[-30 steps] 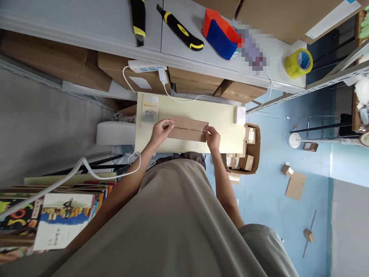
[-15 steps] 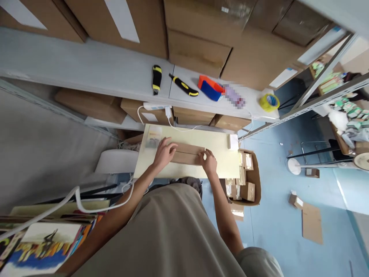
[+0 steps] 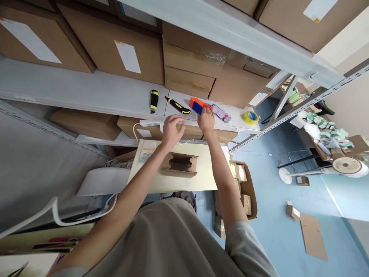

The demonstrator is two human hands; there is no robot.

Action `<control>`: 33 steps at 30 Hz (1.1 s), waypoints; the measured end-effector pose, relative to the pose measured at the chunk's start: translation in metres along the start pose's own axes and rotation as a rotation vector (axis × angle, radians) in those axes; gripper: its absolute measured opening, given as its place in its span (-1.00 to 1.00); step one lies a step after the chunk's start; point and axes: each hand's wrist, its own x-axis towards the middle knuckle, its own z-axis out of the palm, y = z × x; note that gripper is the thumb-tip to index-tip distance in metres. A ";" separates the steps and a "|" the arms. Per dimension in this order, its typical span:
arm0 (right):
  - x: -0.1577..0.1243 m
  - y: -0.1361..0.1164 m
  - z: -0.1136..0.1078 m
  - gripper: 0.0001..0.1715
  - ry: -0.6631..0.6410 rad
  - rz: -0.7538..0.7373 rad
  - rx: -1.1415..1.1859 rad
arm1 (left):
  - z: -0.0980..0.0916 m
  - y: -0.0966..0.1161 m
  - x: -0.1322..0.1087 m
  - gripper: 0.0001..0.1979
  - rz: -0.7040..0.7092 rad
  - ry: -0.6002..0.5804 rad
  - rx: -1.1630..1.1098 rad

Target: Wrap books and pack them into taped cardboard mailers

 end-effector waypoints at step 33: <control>-0.282 -0.066 0.043 -0.16 -0.462 0.290 1.307 | -0.100 0.007 -0.181 -0.50 -0.486 -0.343 -0.361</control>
